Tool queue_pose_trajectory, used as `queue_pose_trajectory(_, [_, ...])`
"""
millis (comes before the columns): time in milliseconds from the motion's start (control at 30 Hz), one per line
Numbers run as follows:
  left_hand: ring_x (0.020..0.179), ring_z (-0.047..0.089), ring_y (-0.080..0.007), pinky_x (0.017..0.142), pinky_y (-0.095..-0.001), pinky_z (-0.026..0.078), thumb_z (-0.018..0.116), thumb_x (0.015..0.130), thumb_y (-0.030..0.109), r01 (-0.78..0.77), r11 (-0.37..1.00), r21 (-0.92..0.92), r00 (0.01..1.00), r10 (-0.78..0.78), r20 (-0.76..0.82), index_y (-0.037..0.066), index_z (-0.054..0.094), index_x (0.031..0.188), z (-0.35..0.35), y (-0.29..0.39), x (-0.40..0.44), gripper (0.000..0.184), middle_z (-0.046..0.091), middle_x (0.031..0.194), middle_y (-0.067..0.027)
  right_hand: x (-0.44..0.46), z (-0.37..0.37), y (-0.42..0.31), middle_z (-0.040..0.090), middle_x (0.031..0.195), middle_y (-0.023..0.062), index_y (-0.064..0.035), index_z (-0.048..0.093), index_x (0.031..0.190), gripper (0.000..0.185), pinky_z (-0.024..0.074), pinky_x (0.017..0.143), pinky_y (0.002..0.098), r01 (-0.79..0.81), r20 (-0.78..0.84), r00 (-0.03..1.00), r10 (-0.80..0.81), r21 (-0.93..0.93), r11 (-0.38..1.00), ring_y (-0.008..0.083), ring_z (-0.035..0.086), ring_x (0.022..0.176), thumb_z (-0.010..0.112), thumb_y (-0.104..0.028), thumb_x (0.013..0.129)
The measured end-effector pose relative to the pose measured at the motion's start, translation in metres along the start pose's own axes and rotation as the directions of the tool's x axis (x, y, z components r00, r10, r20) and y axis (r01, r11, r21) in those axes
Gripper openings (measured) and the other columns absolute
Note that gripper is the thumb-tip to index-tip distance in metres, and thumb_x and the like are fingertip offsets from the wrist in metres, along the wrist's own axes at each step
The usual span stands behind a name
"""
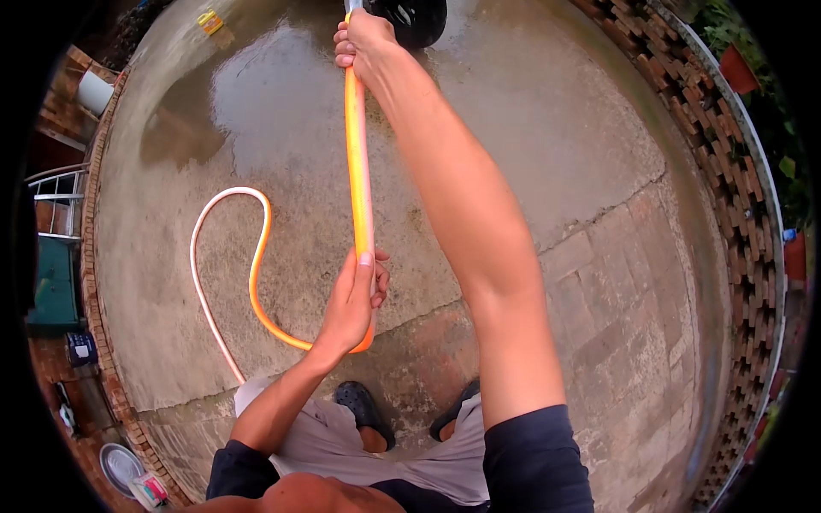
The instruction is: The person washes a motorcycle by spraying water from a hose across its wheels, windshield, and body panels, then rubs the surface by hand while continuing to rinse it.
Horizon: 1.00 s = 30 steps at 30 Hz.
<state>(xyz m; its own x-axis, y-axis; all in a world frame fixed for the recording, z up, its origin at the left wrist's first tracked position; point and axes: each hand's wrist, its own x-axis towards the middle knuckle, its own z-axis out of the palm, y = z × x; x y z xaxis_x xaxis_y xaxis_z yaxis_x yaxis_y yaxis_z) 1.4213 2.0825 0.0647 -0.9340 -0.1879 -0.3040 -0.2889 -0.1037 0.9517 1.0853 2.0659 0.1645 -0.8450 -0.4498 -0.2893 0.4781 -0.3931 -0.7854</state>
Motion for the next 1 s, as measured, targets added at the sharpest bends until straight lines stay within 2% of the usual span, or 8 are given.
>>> queue_pose_trajectory(67, [0.066, 0.041, -0.0069, 0.059, -0.0229, 0.036, 0.033, 0.113, 0.03, 0.008, 1.0, 0.005, 1.0, -0.008, 0.03, 0.003, 0.05, 0.118, -0.004, 0.002, 0.003, 0.032, 0.046, 0.078, 0.0003, 0.021, -0.008, -0.003, 0.039, 0.059, -0.0042, -0.0066, 0.046, 0.086, 0.019, 0.0251, 0.037, 0.0242, -0.006, 0.035, 0.999, 0.007, -0.012, 1.0, 0.0054, 0.027, 0.04, 0.039, -0.016, 0.1])
queue_pose_trajectory(133, [0.065, 0.041, -0.0065, 0.059, -0.0226, 0.036, 0.034, 0.112, 0.03, 0.0, 1.0, 0.026, 1.0, 0.0, 0.03, 0.003, 0.051, 0.118, -0.004, 0.007, 0.005, 0.032, 0.046, 0.078, 0.0007, 0.04, -0.015, -0.002, 0.038, 0.058, -0.0048, -0.0148, 0.043, 0.079, 0.023, 0.0233, 0.035, 0.0262, 0.004, 0.179, 0.984, -0.006, 0.009, 1.0, 0.007, 0.029, 0.038, 0.042, -0.024, 0.1])
queue_pose_trajectory(233, [0.065, 0.04, -0.006, 0.058, -0.0223, 0.036, 0.035, 0.112, 0.03, -0.008, 0.997, 0.072, 1.0, 0.006, 0.021, 0.003, 0.052, 0.117, -0.001, 0.015, 0.006, 0.032, 0.046, 0.078, 0.0014, 0.046, -0.021, -0.009, 0.036, 0.057, -0.0059, -0.0151, 0.043, 0.079, 0.023, 0.0224, 0.035, 0.0258, 0.016, 0.27, 0.962, -0.031, 0.057, 0.998, 0.0065, 0.028, 0.039, 0.038, -0.021, 0.101])
queue_pose_trajectory(433, [0.063, 0.04, -0.0055, 0.057, -0.0222, 0.035, 0.037, 0.112, 0.031, -0.05, 0.995, 0.088, 0.999, 0.05, 0.001, 0.003, 0.054, 0.115, 0.002, 0.012, 0.008, 0.033, 0.046, 0.076, 0.0023, 0.041, -0.025, -0.018, 0.035, 0.056, -0.0064, -0.0147, 0.042, 0.079, 0.027, 0.0207, 0.034, 0.0244, 0.008, 0.243, 0.97, -0.025, 0.069, 0.998, 0.0058, 0.027, 0.039, 0.033, -0.022, 0.103])
queue_pose_trajectory(500, [0.063, 0.04, -0.0054, 0.056, -0.0223, 0.034, 0.037, 0.112, 0.031, -0.06, 0.994, 0.086, 0.998, 0.061, -0.012, 0.003, 0.055, 0.114, 0.001, 0.015, 0.008, 0.034, 0.045, 0.076, 0.0023, 0.043, -0.028, -0.023, 0.034, 0.055, -0.0065, -0.0154, 0.041, 0.076, 0.029, 0.0207, 0.034, 0.0249, -0.064, 0.293, 0.956, 0.029, 0.113, 0.992, 0.0061, 0.027, 0.038, 0.032, -0.023, 0.103])
queue_pose_trajectory(567, [0.064, 0.04, -0.0051, 0.056, -0.0224, 0.034, 0.037, 0.112, 0.032, -0.059, 0.995, 0.087, 0.998, 0.06, -0.014, 0.003, 0.055, 0.115, -0.002, 0.017, 0.008, 0.034, 0.045, 0.075, 0.0025, 0.04, -0.032, -0.025, 0.033, 0.053, -0.0069, -0.0162, 0.04, 0.074, 0.031, 0.0206, 0.033, 0.0248, -0.039, 0.247, 0.969, 0.014, 0.096, 0.995, 0.0059, 0.026, 0.037, 0.033, -0.023, 0.103])
queue_pose_trajectory(900, [0.063, 0.043, -0.006, 0.058, -0.0248, 0.037, 0.039, 0.111, 0.033, -0.041, 0.974, 0.222, 0.999, 0.047, -0.021, 0.003, 0.057, 0.111, -0.006, 0.024, 0.008, 0.035, 0.048, 0.073, 0.0023, 0.029, -0.07, -0.029, 0.032, 0.051, -0.0092, -0.0158, 0.044, 0.075, 0.03, 0.0223, 0.032, 0.0232, -0.123, 0.339, 0.941, 0.009, 0.318, 0.94, 0.0043, 0.028, 0.036, 0.037, -0.022, 0.104])
queue_pose_trajectory(1000, [0.064, 0.045, -0.0065, 0.059, -0.0254, 0.038, 0.039, 0.111, 0.033, -0.053, 0.972, 0.228, 0.998, 0.056, -0.01, 0.003, 0.058, 0.111, -0.006, 0.018, 0.01, 0.035, 0.05, 0.074, 0.0017, 0.026, -0.064, -0.028, 0.032, 0.051, -0.0091, -0.0162, 0.042, 0.073, 0.031, 0.0221, 0.032, 0.0233, -0.121, 0.322, 0.946, 0.021, 0.292, 0.949, 0.0046, 0.028, 0.036, 0.038, -0.021, 0.103])
